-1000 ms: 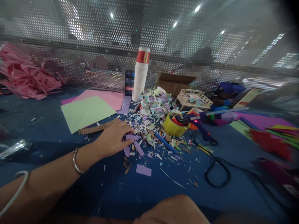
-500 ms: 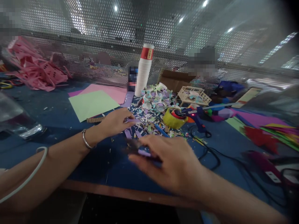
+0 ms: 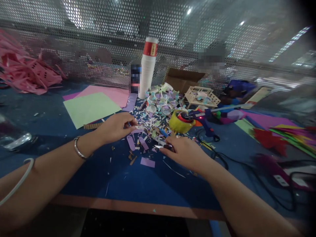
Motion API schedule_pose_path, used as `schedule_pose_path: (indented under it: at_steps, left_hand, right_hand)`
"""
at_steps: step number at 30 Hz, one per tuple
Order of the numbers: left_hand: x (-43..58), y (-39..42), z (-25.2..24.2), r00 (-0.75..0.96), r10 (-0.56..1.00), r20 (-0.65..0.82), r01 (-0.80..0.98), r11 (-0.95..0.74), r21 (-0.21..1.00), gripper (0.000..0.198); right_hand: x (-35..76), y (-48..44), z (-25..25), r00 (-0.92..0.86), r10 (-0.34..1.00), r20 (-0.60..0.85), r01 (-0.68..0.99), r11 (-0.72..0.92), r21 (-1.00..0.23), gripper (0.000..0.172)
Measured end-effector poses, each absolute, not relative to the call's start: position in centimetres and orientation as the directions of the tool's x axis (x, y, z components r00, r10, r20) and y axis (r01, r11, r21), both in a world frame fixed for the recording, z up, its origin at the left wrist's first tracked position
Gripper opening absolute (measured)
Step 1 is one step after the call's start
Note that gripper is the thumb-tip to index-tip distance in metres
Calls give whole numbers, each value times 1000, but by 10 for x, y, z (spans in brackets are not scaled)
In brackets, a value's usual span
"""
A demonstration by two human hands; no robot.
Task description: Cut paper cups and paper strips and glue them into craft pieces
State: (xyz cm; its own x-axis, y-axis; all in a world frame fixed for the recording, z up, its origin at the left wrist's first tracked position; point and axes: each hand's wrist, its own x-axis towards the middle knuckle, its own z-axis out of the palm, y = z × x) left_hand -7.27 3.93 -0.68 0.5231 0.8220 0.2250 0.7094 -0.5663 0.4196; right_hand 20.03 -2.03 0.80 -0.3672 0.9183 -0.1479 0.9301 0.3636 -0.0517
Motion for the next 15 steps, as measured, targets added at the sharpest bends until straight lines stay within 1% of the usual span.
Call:
schedule_pose_path:
  at_steps: [4, 8, 11, 15]
  left_hand:
    - [-72, 46, -15, 581, 803, 128, 727, -584, 361, 26]
    - [-67, 48, -18, 578, 808, 113, 740, -577, 345, 27]
    - [-67, 49, -16, 569, 811, 136, 727, -574, 378, 21]
    - [-70, 49, -7, 516, 838, 180, 704, -534, 469, 16]
  right_hand:
    - [200, -26, 9, -360, 920, -153, 933, 356, -55, 30]
    - [199, -28, 9, -380, 912, -154, 925, 374, -72, 28]
    - [199, -28, 9, -398, 905, -150, 917, 392, -68, 28]
    - [199, -30, 11, -416, 897, -149, 909, 415, -41, 29]
